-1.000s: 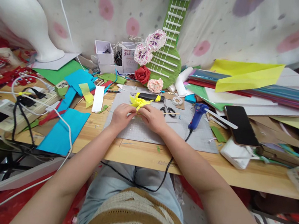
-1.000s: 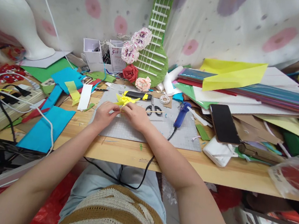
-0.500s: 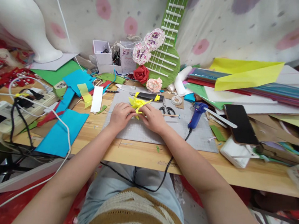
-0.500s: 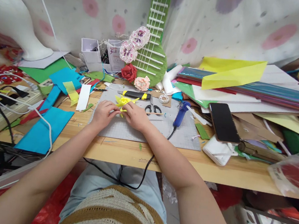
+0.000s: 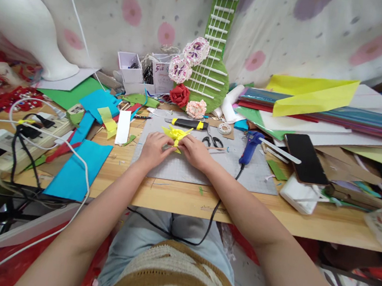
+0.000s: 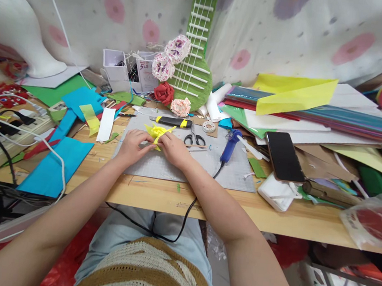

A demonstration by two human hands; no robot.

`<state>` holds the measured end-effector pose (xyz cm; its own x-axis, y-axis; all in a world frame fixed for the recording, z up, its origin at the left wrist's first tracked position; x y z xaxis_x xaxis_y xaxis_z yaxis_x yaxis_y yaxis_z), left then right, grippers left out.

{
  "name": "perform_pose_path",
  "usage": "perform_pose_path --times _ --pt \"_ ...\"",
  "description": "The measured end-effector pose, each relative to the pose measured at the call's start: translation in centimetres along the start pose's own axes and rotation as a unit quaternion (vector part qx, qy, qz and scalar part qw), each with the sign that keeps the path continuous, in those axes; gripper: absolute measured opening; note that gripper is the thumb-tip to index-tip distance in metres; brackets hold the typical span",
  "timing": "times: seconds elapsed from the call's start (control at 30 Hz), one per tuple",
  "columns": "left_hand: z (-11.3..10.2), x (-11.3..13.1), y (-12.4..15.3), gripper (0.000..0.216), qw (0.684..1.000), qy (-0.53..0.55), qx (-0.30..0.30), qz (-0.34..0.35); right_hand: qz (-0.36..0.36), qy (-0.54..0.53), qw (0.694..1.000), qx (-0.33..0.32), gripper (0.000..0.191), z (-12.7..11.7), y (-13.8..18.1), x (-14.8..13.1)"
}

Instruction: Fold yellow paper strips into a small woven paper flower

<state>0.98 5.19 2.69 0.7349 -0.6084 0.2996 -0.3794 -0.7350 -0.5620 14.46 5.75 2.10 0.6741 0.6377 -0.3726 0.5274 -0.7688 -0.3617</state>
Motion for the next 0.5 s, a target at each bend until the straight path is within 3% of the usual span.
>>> perform_pose_path --times 0.27,0.5 --pt "0.22 -0.43 -0.08 0.023 0.999 0.04 0.001 -0.006 -0.025 -0.02 0.999 -0.014 0.008 -0.39 0.35 0.05" --pt "0.29 -0.32 -0.11 0.025 1.0 0.016 0.0 0.017 -0.007 0.011 0.999 -0.029 0.008 -0.59 0.36 -0.11"
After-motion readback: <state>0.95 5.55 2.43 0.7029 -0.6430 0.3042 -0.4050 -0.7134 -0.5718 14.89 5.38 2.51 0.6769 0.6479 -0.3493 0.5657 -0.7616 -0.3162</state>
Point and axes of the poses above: each hand's wrist, its own y-axis away from the middle knuckle, its own z-axis out of the palm, x = y × z, the point moved 5 cm from there along -y, towards the middle knuckle, and after that the axes turned 1 degree about y, right-handed, at the moved point
